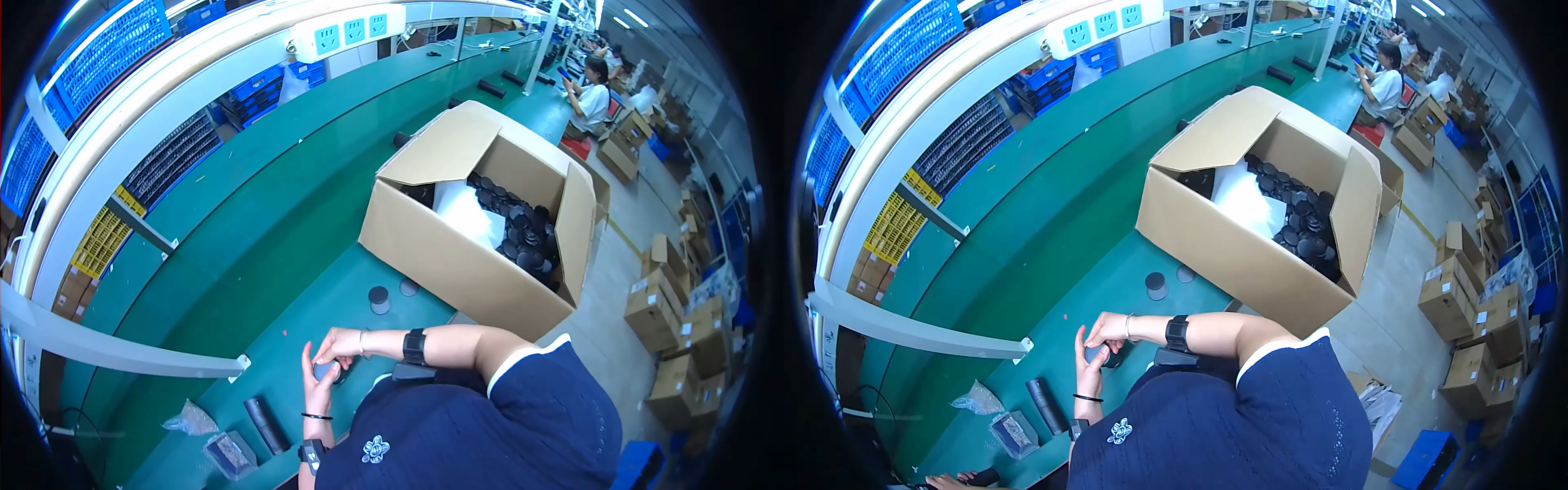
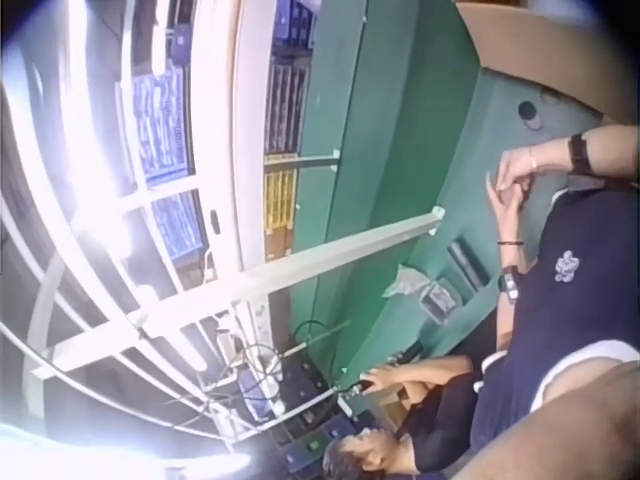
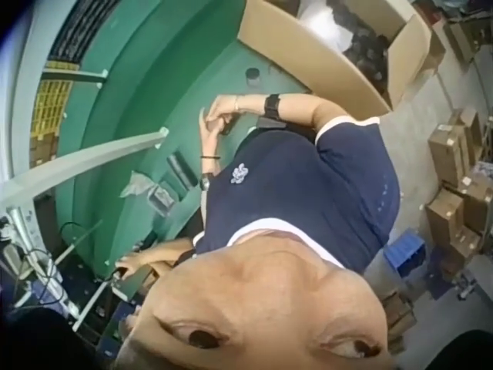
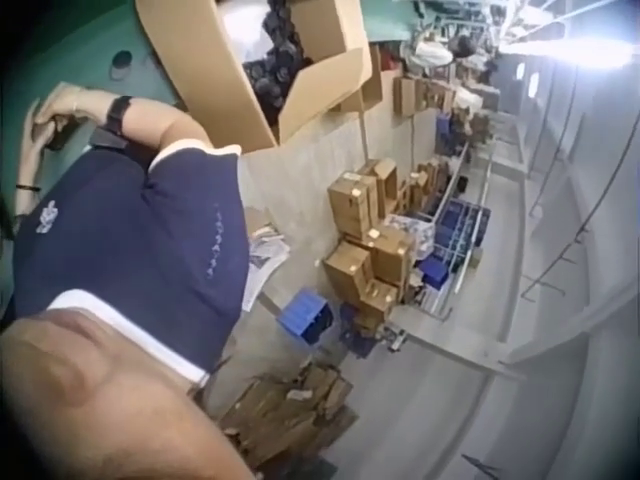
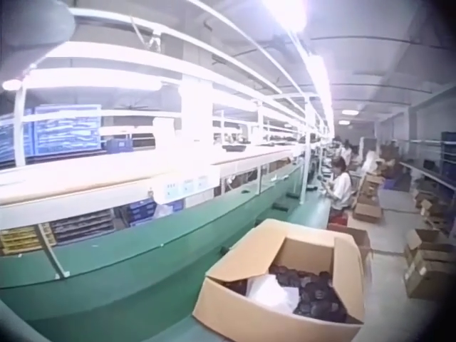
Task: Assembling and packaging cylindrical electronic components into boxes on a production floor.
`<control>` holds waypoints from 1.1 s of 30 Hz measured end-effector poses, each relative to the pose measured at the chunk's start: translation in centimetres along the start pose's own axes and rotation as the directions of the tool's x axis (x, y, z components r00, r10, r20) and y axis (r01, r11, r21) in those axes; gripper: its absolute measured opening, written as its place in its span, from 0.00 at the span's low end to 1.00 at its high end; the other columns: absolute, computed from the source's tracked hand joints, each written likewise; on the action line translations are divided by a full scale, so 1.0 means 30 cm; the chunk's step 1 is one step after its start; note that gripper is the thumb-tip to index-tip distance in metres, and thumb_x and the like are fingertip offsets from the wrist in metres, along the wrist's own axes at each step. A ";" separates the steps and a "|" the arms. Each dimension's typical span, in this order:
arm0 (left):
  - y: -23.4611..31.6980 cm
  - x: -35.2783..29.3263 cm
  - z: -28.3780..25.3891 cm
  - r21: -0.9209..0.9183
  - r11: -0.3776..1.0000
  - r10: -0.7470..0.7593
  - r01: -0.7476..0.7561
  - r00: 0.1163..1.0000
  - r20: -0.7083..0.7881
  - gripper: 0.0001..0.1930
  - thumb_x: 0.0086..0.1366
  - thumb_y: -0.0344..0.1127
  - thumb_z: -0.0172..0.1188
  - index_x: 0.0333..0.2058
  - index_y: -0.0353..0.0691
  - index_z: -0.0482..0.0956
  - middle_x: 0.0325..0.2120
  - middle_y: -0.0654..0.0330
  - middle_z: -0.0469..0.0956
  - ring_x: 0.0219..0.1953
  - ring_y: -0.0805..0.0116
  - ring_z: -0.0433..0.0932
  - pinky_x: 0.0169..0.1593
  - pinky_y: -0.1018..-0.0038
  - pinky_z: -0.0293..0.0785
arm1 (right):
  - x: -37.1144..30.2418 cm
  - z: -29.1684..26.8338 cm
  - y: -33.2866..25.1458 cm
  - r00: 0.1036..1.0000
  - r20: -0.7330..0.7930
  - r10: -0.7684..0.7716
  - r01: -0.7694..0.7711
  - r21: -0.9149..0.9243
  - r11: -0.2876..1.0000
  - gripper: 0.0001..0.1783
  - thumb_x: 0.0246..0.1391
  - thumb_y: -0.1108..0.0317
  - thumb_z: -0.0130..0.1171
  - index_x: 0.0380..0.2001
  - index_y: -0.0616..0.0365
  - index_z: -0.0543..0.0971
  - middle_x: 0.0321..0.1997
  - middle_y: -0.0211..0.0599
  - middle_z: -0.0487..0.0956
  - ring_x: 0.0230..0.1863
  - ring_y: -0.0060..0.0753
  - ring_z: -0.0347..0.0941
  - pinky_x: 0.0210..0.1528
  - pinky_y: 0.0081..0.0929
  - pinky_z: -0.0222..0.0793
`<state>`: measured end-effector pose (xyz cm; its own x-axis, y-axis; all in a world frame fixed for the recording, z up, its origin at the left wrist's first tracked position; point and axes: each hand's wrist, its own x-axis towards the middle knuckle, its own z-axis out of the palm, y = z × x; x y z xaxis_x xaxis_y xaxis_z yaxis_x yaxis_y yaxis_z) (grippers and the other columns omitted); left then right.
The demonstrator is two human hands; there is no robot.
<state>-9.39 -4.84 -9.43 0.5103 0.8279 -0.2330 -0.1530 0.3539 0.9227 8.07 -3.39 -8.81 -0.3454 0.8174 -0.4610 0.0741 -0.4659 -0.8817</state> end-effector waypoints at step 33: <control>-0.040 0.005 -0.091 0.254 0.941 0.199 -0.226 0.972 0.125 0.40 0.51 0.32 0.69 0.59 0.39 0.55 0.54 0.55 0.64 0.59 0.64 0.64 0.62 0.67 0.61 | -0.034 -0.021 0.026 0.999 -0.031 -0.023 0.032 0.329 0.944 0.15 0.61 0.63 0.55 0.48 0.58 0.79 0.29 0.31 0.81 0.27 0.21 0.78 0.27 0.13 0.73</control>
<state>-11.46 -3.96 -11.42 0.5713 0.8207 -0.0041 -0.0440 0.0356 0.9984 9.07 -4.35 -9.08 -0.3175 0.8381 -0.4436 -0.2488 -0.5250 -0.8139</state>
